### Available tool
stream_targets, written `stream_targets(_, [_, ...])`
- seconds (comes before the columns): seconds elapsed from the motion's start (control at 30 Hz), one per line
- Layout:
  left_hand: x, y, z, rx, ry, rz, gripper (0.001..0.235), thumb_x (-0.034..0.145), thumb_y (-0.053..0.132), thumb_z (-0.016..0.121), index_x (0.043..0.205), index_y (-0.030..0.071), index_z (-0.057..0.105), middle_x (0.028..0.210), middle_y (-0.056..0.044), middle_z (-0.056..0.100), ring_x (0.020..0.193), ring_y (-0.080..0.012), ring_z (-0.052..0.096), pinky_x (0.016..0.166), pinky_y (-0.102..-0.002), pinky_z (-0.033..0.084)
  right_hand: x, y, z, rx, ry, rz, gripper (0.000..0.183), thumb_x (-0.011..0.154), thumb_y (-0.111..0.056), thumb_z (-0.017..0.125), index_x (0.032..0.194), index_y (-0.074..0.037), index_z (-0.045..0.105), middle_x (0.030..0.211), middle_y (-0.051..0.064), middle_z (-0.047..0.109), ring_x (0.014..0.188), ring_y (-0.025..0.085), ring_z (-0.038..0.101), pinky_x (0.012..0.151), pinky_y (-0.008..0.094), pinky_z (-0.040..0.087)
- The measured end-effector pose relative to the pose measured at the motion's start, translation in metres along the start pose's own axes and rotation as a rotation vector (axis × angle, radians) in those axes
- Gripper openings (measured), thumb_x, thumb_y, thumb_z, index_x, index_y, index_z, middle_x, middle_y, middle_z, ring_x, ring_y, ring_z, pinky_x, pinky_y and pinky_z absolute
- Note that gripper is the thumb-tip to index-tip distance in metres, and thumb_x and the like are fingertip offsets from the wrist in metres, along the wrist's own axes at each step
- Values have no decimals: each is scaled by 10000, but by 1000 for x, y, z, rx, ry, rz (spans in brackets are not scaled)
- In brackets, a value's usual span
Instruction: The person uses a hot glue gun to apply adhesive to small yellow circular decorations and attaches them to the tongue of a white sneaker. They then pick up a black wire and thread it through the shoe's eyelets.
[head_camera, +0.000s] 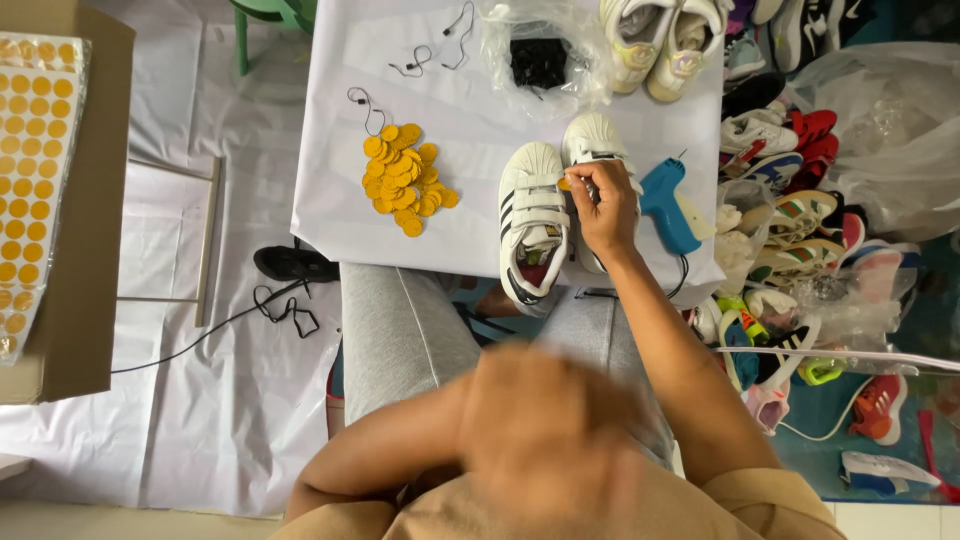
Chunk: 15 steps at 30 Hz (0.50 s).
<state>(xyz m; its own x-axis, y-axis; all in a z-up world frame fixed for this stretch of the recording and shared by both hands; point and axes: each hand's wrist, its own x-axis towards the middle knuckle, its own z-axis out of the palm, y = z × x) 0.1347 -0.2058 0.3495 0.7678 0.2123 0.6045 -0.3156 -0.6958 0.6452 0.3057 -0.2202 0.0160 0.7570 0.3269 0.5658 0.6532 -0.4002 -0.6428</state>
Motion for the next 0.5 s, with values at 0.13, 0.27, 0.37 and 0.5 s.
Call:
stream_targets(0.13, [-44, -175, 86, -66, 25, 65, 235, 945, 188, 605, 1174, 198, 659, 1065, 25, 678, 923, -250, 704, 817, -359, 575, 1, -3, -1, -36, -18, 50, 57, 985, -151, 702, 1038, -140, 717, 945, 71, 629, 876, 339, 626, 790, 444, 528])
stream_targets(0.27, [-61, -303, 124, -77, 23, 26, 305, 910, 72, 608, 1212, 107, 620, 1110, -72, 629, 947, -333, 690, 812, -402, 585, 1, 9, 5, -14, -22, 39, 109, 1033, -240, 626, 1004, -156, 690, 918, 46, 633, 905, 289, 632, 859, 408, 516])
stream_targets(0.37, [-78, -340, 166, -86, -45, -113, 311, 917, 82, 567, 1225, 125, 587, 1108, -92, 604, 928, -374, 695, 779, -428, 601, -1, 11, 6, -39, -3, 57, 57, 991, -174, 660, 1028, -138, 684, 928, 76, 643, 919, 314, 639, 845, 422, 515])
stream_targets(0.5, [-87, -332, 167, -55, -127, -202, 322, 938, 123, 559, 1252, 194, 557, 1187, -67, 609, 820, -396, 712, 715, -487, 608, 0, 16, 5, -39, -47, 72, 97, 987, -200, 641, 1050, -132, 671, 954, 100, 621, 956, 347, 630, 849, 451, 509])
